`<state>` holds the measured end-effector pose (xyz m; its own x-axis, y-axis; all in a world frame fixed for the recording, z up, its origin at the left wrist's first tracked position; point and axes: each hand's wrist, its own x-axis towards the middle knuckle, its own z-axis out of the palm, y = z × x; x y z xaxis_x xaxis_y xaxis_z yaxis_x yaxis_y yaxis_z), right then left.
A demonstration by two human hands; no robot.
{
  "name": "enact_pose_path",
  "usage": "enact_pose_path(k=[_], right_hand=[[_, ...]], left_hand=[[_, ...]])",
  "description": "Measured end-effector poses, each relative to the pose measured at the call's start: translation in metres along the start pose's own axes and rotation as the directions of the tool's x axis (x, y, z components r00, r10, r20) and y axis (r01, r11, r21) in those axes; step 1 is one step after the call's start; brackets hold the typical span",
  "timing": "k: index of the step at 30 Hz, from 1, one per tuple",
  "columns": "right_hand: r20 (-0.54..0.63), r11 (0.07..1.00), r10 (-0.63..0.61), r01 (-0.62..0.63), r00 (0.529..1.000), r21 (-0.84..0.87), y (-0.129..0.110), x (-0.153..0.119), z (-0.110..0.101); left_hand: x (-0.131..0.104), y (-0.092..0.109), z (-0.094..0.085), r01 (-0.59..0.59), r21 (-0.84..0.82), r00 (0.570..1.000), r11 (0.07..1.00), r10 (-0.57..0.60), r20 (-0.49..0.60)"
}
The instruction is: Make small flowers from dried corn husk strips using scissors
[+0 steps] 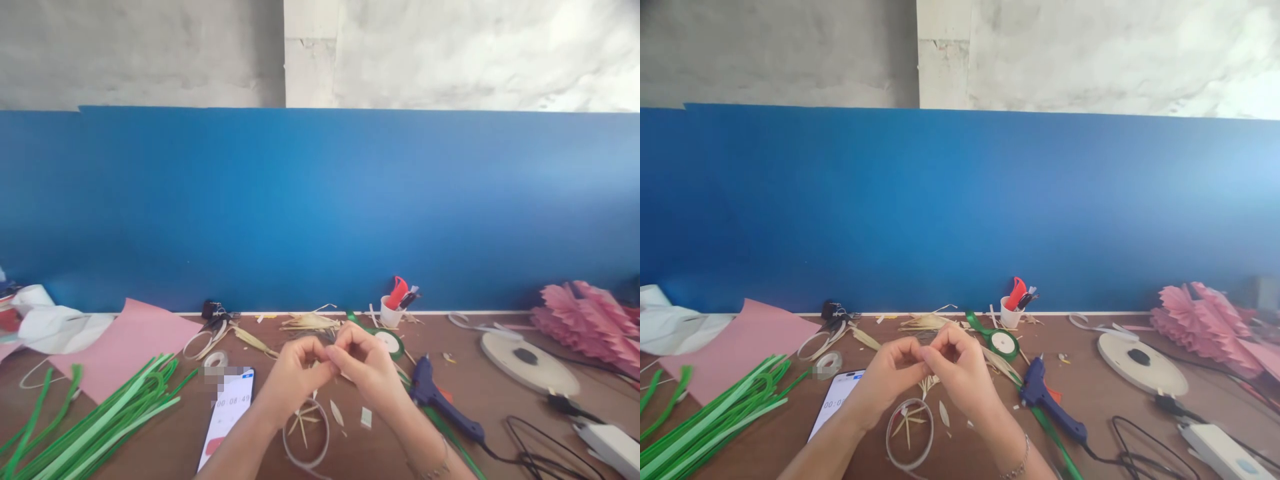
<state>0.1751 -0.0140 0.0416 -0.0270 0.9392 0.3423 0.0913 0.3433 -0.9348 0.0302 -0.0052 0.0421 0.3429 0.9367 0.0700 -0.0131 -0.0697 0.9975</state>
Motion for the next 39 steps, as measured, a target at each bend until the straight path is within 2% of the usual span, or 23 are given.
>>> enact_pose_path(k=[4, 7, 11, 14, 18, 21, 23, 25, 27, 30, 33, 36, 39], right_hand=[[-0.003, 0.999, 0.025, -0.025, 1.0, 0.022, -0.013, 0.008, 0.01], [-0.083, 0.998, -0.032, 0.027, 0.996, -0.058, -0.012, 0.01, 0.016], [-0.21, 0.983, -0.106, 0.071, 0.972, -0.17, -0.002, 0.009, 0.019], [-0.232, 0.971, -0.141, 0.089, 0.962, -0.222, 0.004, 0.011, 0.019], [-0.118, 0.946, -0.118, 0.076, 0.986, -0.314, 0.013, 0.013, 0.011], [0.048, 0.891, -0.072, 0.086, 0.996, -0.446, 0.027, 0.007, 0.006], [0.219, 0.832, -0.02, 0.138, 0.976, -0.538, 0.039, 0.0, 0.007], [0.371, 0.767, 0.049, 0.203, 0.927, -0.608, 0.05, -0.008, 0.011], [0.448, 0.701, 0.104, 0.254, 0.888, -0.666, 0.06, -0.013, 0.017], [0.474, 0.623, 0.15, 0.289, 0.868, -0.727, 0.073, -0.018, 0.026], [0.469, 0.605, 0.163, 0.288, 0.868, -0.743, 0.08, -0.018, 0.032], [0.444, 0.66, 0.148, 0.246, 0.884, -0.709, 0.078, -0.016, 0.033], [0.367, 0.765, 0.121, 0.149, 0.922, -0.626, 0.062, -0.008, 0.026]], left_hand=[[0.0, 0.007, -0.006, -0.006, -0.047, 0.998, 0.999, 0.003, -0.055], [0.002, 0.01, -0.01, -0.072, 0.091, 0.993, 0.993, 0.08, -0.089], [0.003, 0.005, -0.009, -0.207, 0.336, 0.956, 0.919, 0.263, -0.131], [0.005, -0.001, -0.009, -0.232, 0.375, 0.944, 0.897, 0.301, -0.134], [0.009, -0.003, -0.015, -0.195, 0.23, 0.962, 0.953, 0.232, -0.145], [0.012, -0.002, -0.02, -0.149, 0.175, 0.957, 0.973, 0.186, -0.222], [0.013, -0.001, -0.022, -0.123, 0.131, 0.953, 0.984, 0.154, -0.26], [0.013, -0.001, -0.021, -0.104, 0.091, 0.953, 0.99, 0.125, -0.277], [0.013, 0.0, -0.02, -0.091, 0.061, 0.954, 0.994, 0.105, -0.282], [0.012, 0.002, -0.019, -0.081, 0.04, 0.956, 0.996, 0.089, -0.279], [0.011, 0.002, -0.019, -0.074, 0.044, 0.96, 0.996, 0.083, -0.267], [0.012, 0.001, -0.02, -0.078, 0.074, 0.959, 0.994, 0.095, -0.266], [0.013, -0.001, -0.023, -0.103, 0.136, 0.953, 0.985, 0.137, -0.271]])
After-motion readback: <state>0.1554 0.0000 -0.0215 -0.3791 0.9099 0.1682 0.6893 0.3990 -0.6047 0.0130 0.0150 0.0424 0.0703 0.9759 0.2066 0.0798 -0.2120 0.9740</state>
